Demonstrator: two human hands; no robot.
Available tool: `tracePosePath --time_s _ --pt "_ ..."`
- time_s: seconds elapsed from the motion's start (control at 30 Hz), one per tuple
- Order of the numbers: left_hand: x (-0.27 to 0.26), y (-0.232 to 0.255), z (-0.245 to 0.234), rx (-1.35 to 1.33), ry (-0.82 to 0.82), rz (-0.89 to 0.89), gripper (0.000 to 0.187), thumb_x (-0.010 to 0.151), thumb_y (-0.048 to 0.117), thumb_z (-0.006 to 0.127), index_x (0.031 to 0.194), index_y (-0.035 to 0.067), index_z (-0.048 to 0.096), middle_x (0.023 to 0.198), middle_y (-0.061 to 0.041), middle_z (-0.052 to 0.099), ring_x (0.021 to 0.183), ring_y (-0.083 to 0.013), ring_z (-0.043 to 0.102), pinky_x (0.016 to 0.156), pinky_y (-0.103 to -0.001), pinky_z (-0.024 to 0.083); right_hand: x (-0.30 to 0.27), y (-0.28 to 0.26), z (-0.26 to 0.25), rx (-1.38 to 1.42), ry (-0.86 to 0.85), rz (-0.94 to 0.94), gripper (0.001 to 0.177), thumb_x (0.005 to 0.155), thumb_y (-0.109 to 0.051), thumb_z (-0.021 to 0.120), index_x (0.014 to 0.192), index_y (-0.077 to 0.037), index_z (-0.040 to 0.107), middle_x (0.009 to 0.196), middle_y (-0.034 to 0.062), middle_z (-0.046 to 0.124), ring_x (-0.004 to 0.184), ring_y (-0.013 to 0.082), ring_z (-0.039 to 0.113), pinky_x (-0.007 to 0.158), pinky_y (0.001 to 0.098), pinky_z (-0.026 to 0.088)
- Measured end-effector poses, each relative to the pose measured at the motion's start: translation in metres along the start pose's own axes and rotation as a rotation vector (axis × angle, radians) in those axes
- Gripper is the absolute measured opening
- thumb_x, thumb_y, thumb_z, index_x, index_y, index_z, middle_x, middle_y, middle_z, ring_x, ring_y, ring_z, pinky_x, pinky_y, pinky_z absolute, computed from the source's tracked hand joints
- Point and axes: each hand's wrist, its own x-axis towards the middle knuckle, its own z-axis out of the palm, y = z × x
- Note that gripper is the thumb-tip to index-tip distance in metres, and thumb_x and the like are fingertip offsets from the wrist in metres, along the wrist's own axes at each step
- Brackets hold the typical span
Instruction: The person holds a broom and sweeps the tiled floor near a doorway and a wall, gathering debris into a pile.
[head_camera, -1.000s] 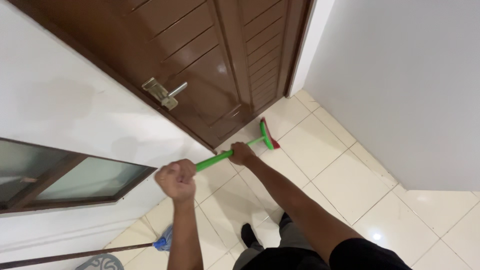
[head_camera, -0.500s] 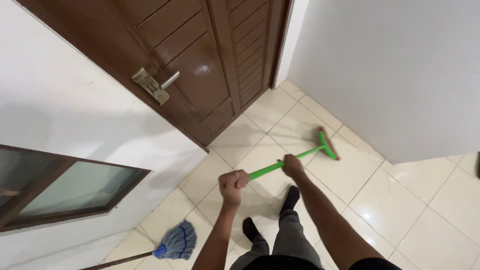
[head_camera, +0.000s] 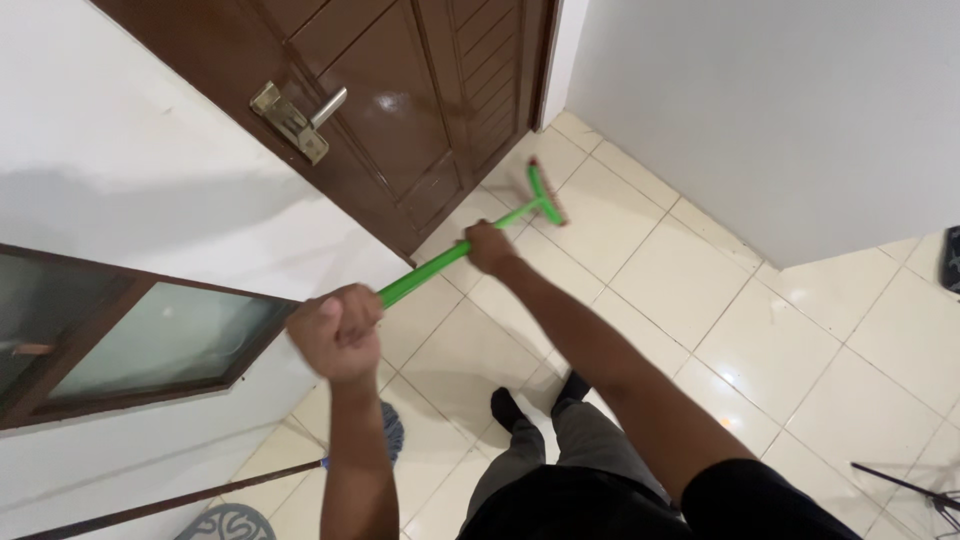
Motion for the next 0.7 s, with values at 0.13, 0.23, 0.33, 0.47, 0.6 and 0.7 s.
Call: tracePosePath --time_s 0.13,0.23,0.33,0.47,0.6,0.7 --pt "-0.001 0.028 0.007 0.102 -0.105 0.060 0.039 0.103 0.006 0.050 0.065 0.006 0.040 0.052 -0.002 0.032 0.043 -0.0129 0.026 0.045 -0.031 0.023 -0.006 -0.056 0.012 0.012 -0.003 -0.086 0.041 0.102 -0.041 0.056 0.096 -0.004 0.071 0.110 0.0223 0.064 0.102 0.0385 0.068 0.096 0.0475 0.056" --pt "-0.006 0.017 0.009 0.172 -0.155 0.005 0.040 0.105 0.008 0.051 0.067 0.010 0.040 0.053 -0.004 0.034 0.042 -0.0131 0.027 0.045 -0.030 0.020 -0.013 -0.045 0.029 -0.023 -0.023 -0.127 0.042 0.102 -0.044 0.056 0.094 -0.005 0.072 0.106 0.0213 0.067 0.102 0.0381 0.068 0.095 0.0494 0.055" --pt "-0.010 -0.023 0.003 0.105 -0.115 -0.068 0.030 0.101 0.007 0.053 0.073 0.003 0.046 0.050 -0.002 0.033 0.043 -0.0126 0.027 0.045 -0.032 0.021 -0.025 0.002 0.043 -0.074 -0.050 -0.076 0.045 0.102 -0.046 0.056 0.094 -0.006 0.073 0.103 0.0218 0.068 0.101 0.0385 0.069 0.093 0.0503 0.056" --pt "-0.033 -0.091 0.015 -0.099 -0.138 -0.175 0.018 0.099 0.004 0.047 0.085 0.003 0.059 0.049 -0.001 0.035 0.042 -0.0118 0.029 0.043 -0.032 0.024 -0.063 0.088 0.031 -0.045 0.087 0.035 0.045 0.100 -0.047 0.059 0.095 -0.005 0.074 0.104 0.0246 0.067 0.096 0.0436 0.068 0.088 0.0543 0.055" --pt "-0.049 -0.143 0.065 -0.083 -0.188 -0.182 0.021 0.091 0.006 0.045 0.081 -0.012 0.051 0.044 -0.002 0.039 0.037 -0.0133 0.032 0.038 -0.032 0.027 -0.084 0.157 -0.008 -0.037 0.120 0.162 0.045 0.100 -0.047 0.061 0.093 -0.004 0.075 0.103 0.0241 0.067 0.096 0.0433 0.069 0.087 0.0536 0.056" --pt "-0.053 -0.171 0.097 -0.098 -0.277 -0.297 0.039 0.092 0.006 0.045 0.054 0.007 0.036 0.049 -0.004 0.039 0.041 -0.0137 0.030 0.043 -0.031 0.024 -0.097 0.199 -0.036 -0.032 0.154 0.233 0.042 0.097 -0.045 0.066 0.093 -0.004 0.075 0.103 0.0242 0.068 0.095 0.0427 0.069 0.087 0.0533 0.056"
